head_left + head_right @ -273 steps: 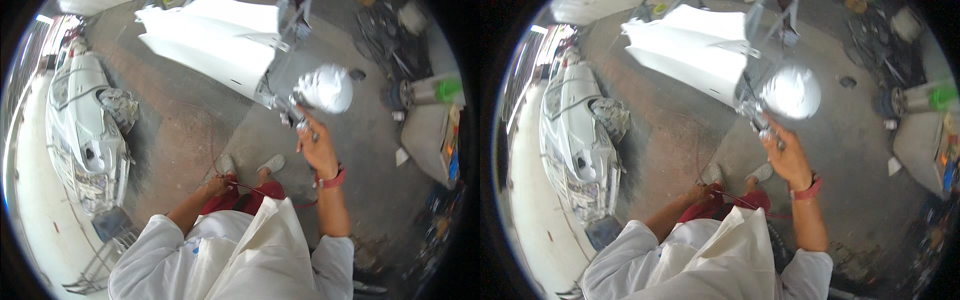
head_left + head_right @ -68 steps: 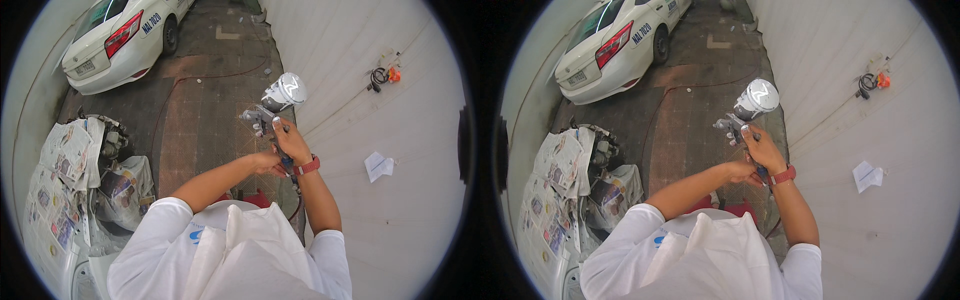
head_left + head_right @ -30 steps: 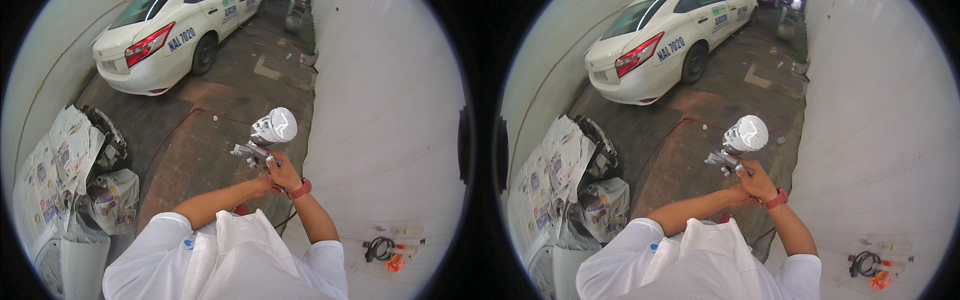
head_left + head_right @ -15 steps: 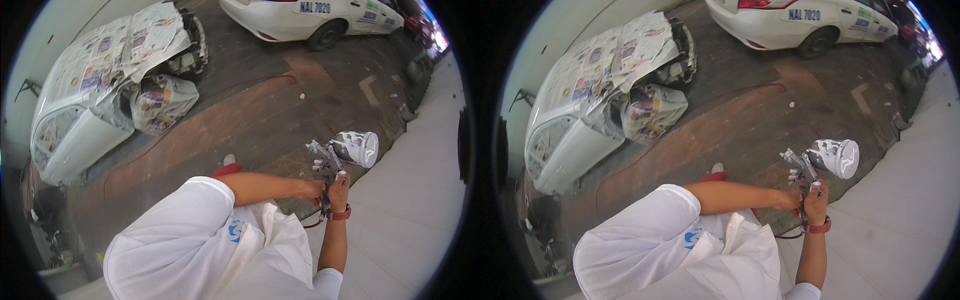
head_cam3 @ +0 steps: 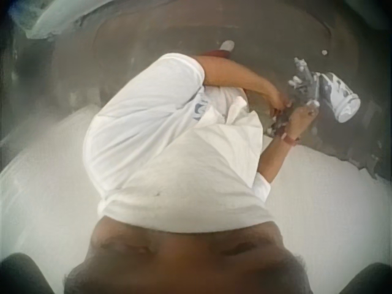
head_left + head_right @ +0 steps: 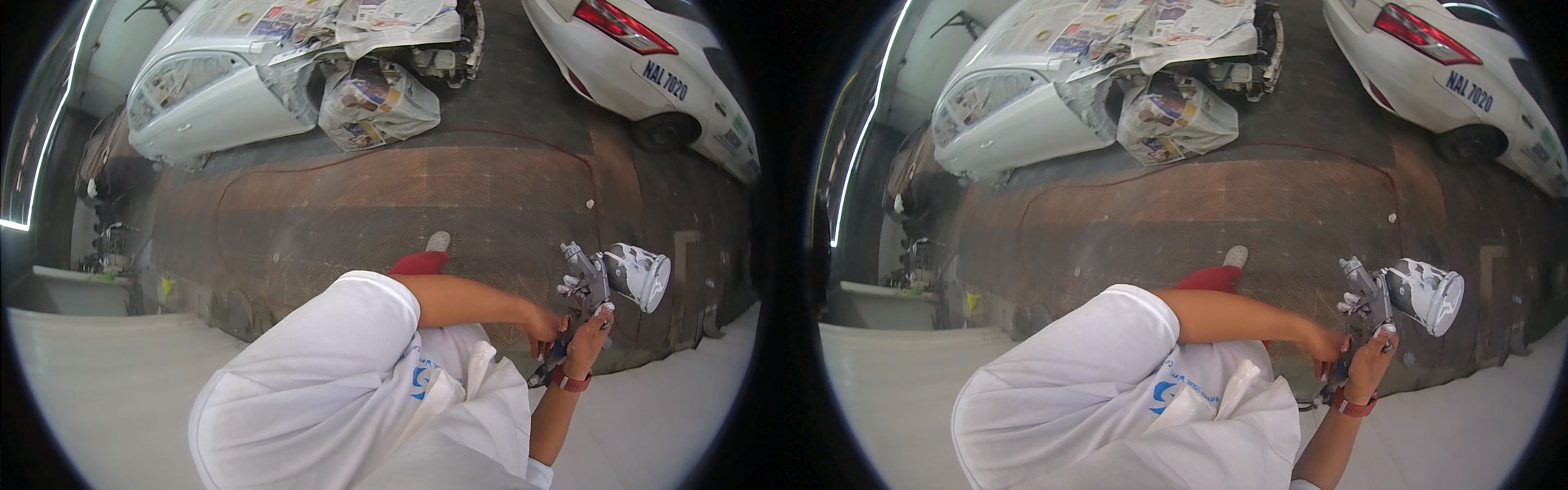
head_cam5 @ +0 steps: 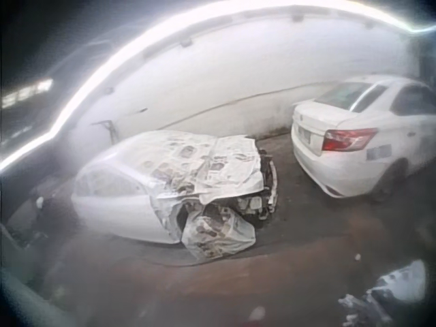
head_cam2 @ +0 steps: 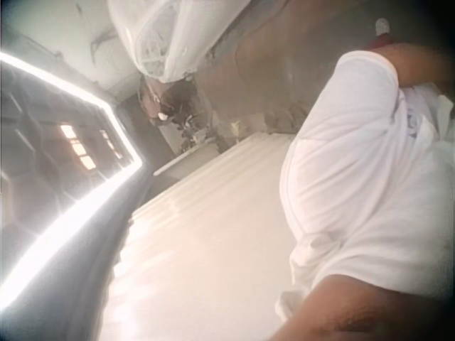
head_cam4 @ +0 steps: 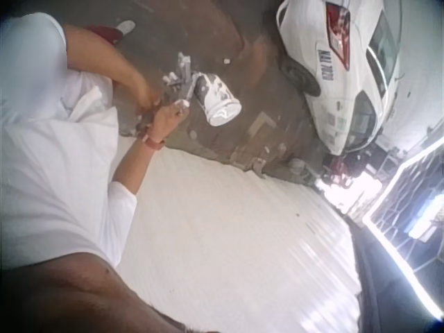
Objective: The person uses a spray gun to apply white paint to a car bumper and then to a car door. They move around the parts to cover different areas, holding the spray gun in the right hand and the hose in the left.
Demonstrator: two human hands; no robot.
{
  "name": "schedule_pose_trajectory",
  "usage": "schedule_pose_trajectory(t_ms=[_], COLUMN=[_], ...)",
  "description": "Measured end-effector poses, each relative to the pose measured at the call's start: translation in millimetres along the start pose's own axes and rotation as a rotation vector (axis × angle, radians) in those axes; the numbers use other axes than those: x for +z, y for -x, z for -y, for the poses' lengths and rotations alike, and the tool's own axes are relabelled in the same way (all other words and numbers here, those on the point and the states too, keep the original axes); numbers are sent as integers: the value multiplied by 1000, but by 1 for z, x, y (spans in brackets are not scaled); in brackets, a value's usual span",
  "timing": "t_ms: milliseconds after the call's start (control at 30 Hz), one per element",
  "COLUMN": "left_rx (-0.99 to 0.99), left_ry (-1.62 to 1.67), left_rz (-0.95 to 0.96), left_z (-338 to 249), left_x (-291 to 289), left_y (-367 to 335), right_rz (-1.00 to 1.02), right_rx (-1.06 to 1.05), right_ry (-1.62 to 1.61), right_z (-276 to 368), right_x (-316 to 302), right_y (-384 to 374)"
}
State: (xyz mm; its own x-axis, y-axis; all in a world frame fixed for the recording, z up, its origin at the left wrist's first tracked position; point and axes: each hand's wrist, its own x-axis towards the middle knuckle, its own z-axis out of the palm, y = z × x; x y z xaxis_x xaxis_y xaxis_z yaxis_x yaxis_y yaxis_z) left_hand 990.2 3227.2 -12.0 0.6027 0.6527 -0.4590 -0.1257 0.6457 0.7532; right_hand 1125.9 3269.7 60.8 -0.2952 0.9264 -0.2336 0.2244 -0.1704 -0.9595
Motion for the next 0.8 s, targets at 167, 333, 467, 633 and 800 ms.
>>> schedule_pose_trajectory(t_ms=[167,333,467,633,800], left_rx=[62,99,83,72,105], left_ry=[-37,-9,78,90,117], left_rz=[-113,-147,-84,-78,-59], left_z=[-5,4,15,29,23], left_x=[12,17,15,13,15], left_y=[6,-2,-18,-26,-26], right_rz=[45,171,-34,70,38], right_rx=[-119,-22,-405,-38,-268], right_ry=[10,-67,511,141,341], right_z=[17,8,-16,-31,-19], right_x=[10,-6,-12,-20,-14], right_y=[-1,-3,-16,-17,-12])
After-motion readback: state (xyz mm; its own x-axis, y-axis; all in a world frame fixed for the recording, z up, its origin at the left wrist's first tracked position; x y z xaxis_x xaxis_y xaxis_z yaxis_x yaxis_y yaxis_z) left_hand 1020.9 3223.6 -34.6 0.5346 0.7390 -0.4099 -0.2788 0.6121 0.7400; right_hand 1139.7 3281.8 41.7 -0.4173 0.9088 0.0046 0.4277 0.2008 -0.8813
